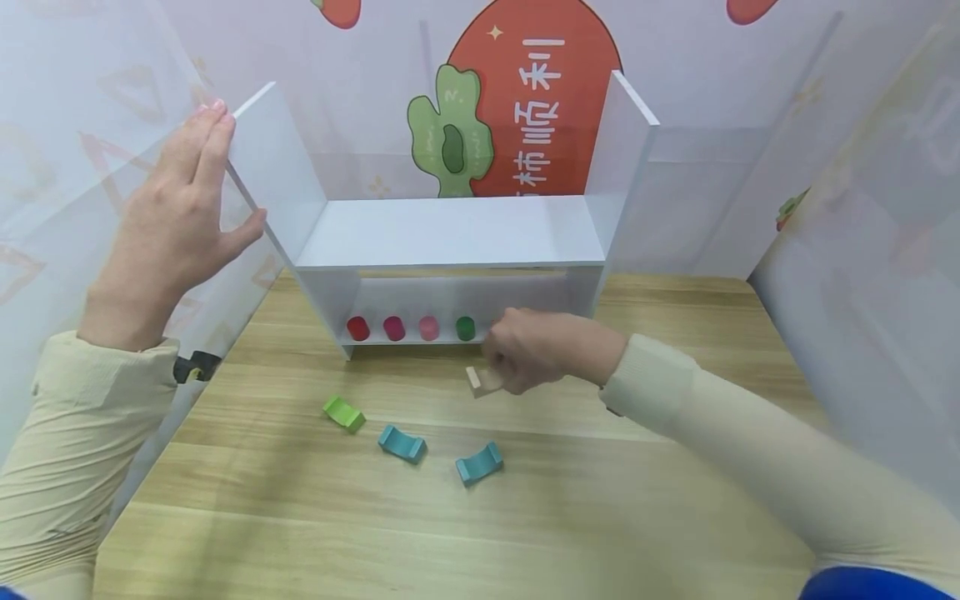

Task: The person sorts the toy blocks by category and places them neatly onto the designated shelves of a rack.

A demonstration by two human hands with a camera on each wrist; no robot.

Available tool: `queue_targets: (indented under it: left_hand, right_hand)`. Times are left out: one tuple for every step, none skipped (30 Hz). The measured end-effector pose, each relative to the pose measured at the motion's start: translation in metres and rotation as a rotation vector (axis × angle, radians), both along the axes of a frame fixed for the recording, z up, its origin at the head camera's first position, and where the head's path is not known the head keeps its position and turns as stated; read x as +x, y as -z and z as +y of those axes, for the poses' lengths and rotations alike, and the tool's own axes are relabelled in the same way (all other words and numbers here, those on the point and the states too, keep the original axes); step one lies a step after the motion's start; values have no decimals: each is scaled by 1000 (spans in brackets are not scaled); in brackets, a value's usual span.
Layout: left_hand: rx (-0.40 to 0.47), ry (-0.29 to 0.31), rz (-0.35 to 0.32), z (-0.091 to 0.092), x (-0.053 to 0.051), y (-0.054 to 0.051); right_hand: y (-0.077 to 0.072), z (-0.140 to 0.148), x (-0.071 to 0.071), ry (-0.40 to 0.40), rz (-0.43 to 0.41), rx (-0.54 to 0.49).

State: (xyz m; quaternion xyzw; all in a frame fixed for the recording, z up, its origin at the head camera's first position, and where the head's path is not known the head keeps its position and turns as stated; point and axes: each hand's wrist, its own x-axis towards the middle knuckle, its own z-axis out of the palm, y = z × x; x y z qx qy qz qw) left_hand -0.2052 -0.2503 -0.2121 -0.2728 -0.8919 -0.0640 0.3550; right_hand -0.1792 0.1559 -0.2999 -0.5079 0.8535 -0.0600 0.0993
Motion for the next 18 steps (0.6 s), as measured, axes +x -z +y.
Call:
queue_targets:
  left_hand:
    - [-2, -1, -1, 0, 0, 0]
    - [-3, -4, -3, 0, 0, 0]
    - [-4, -6, -4, 0, 0, 0]
    - [-5, -9, -6, 0, 0, 0]
    - [-6, -12, -7, 0, 0, 0]
    - [-6, -12, -8, 0, 1, 0]
    - [-7, -13, -8, 0, 1, 0]
    - [-7, -13, -8, 0, 1, 0]
    - [-7, -12, -8, 0, 1, 0]
    - [-6, -10, -8, 0, 1, 0]
    - [-7, -9, -8, 0, 2, -1]
    - [-7, -8, -8, 0, 2, 0]
    - [-7, -8, -7, 0, 2, 0]
    - [-7, -7, -5, 0, 2, 0]
    - [-6, -5, -3, 0, 2, 0]
    - [-5, -5, -3, 0, 2, 0]
    - [-4, -5, -2, 0, 2, 1]
    - [-3, -6, 0, 0, 2, 1]
  right_hand:
    - [-4, -3, -2, 6, -3, 7]
    - [-8, -6, -3, 11, -5, 13]
    - [-12, -10, -4, 17, -2, 23]
    - [-17, -13, -6, 28, -4, 33]
    - [-21, -16, -7, 32, -3, 39]
    - [-26, -19, -8, 38, 1, 45]
    - [-30, -22, -10, 44, 9, 48]
    - [-34, -25, -11, 47, 17, 48]
    - [-38, -27, -13, 48, 23, 49]
    - [-43, -30, -14, 49, 27, 43]
    - [-47, -33, -16, 49, 37, 40]
    - [-51, -36, -18, 53, 37, 34]
    - [-56, -40, -19, 61, 38, 34]
    - [-60, -43, -21, 69, 33, 35]
    - [-64, -47, -23, 82, 26, 39]
    - [-69, -51, -25, 96, 21, 40]
    - [-72, -55, -28, 107, 18, 43]
    - [-76, -59, -30, 121, 9, 47]
